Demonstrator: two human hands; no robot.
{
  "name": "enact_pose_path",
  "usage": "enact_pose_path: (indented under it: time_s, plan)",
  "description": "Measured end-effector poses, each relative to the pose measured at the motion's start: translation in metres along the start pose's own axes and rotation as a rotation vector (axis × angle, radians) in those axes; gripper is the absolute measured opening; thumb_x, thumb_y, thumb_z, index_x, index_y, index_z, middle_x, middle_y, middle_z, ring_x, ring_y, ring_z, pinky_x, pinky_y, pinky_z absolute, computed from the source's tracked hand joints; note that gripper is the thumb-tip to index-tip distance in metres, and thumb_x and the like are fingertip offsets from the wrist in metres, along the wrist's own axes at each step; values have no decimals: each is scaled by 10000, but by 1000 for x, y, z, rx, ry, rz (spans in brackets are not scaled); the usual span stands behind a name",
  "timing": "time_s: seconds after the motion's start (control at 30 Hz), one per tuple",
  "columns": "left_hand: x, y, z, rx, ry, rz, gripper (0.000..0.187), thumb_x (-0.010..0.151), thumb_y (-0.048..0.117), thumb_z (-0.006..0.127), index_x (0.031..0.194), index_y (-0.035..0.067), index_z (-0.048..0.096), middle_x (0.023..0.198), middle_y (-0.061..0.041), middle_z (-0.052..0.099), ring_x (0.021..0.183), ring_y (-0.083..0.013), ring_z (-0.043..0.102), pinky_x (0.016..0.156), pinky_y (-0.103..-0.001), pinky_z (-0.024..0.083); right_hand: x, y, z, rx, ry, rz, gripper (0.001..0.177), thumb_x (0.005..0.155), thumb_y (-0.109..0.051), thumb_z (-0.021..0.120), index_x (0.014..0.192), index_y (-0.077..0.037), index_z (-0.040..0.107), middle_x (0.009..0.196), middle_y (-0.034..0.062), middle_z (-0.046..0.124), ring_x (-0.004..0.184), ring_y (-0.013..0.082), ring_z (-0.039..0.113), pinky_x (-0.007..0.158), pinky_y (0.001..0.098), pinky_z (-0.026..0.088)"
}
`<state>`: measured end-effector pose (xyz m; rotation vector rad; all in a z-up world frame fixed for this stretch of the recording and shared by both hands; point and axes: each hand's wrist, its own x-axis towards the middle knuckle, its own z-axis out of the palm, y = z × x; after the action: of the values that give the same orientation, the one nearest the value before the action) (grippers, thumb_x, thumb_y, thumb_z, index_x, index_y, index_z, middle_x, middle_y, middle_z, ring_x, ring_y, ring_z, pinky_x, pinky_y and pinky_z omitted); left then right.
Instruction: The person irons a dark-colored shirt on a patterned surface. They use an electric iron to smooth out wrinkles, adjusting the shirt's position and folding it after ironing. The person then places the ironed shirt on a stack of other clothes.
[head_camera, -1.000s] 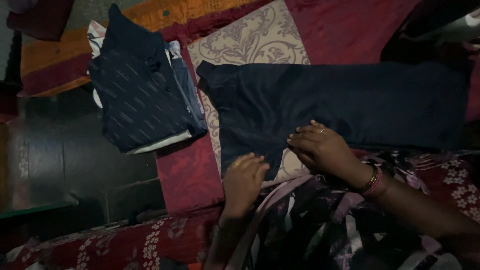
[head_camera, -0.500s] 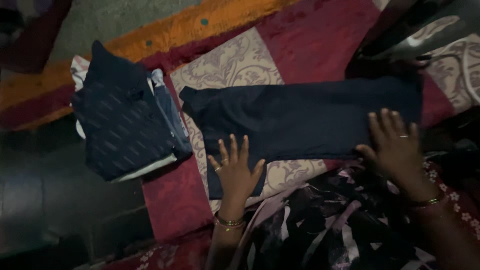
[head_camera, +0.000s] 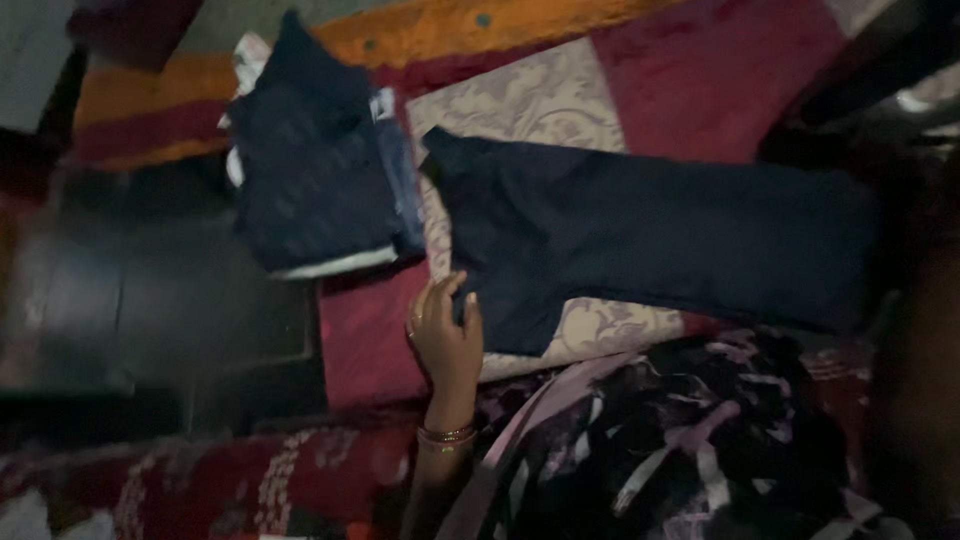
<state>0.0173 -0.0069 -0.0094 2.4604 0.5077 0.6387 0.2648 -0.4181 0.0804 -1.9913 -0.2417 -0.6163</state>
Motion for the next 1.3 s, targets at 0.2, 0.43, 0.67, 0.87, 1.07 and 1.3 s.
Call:
enact_pose_path:
  time_s: [0.2, 0.43, 0.67, 0.87, 1.07, 1.3]
  plan:
    - [-34, -16, -19, 202, 39, 59, 495, 751, 430, 858, 1149, 165, 731, 1227, -58, 717, 1283, -309, 573, 1139, -596, 315, -22, -79, 36, -209, -578, -320, 830, 818, -604, 746, 1359, -40, 465, 1172, 210, 469, 1058, 355, 467, 891, 466, 384]
    - [-32, -28, -22, 95, 13, 100, 561, 719, 514, 878, 1071, 108, 714, 1202, -76, 701, 1282, -317, 573, 1150, -589, 343, -19, -112, 68, -643, -785, -614, 757, 680, -652, 778, 1202, -120, 649, 885, 130, 638, 770, 294, 627, 662, 419, 484]
    - [-36, -35, -25, 69, 8, 121, 479, 672, 525, 894, 878, 113, 762, 1097, -72, 695, 1234, -325, 585, 1127, -579, 361, -42, -149, 165, -481, -961, -800, 692, 684, -689, 767, 1116, -150, 721, 742, 70, 725, 606, 238, 712, 491, 368, 530]
    - [-26, -55, -39, -47, -52, 260, 373, 615, 410, 902, 850, 137, 807, 993, -29, 701, 1148, -317, 633, 978, -498, 482, -60, -176, 192, -694, -1095, -712, 703, 682, -687, 790, 1183, -199, 710, 639, 83, 683, 551, 261, 682, 479, 399, 510]
    - [-21, -67, -42, -145, -53, 255, 262, 640, 280, 918, 819, 128, 803, 914, -40, 718, 1060, -290, 683, 920, -425, 559, -53, -186, 200, -317, -1206, -920, 658, 617, -576, 797, 1179, -239, 737, 675, 33, 707, 544, 215, 679, 458, 381, 490]
    - [-21, -67, -44, -164, -57, 176, 261, 644, 239, 924, 789, 80, 775, 948, -61, 757, 1076, -273, 712, 941, -408, 562, -72, -218, 208, -734, -1344, -686, 694, 755, -653, 777, 1325, -272, 672, 641, 40, 702, 520, 195, 678, 477, 358, 516]
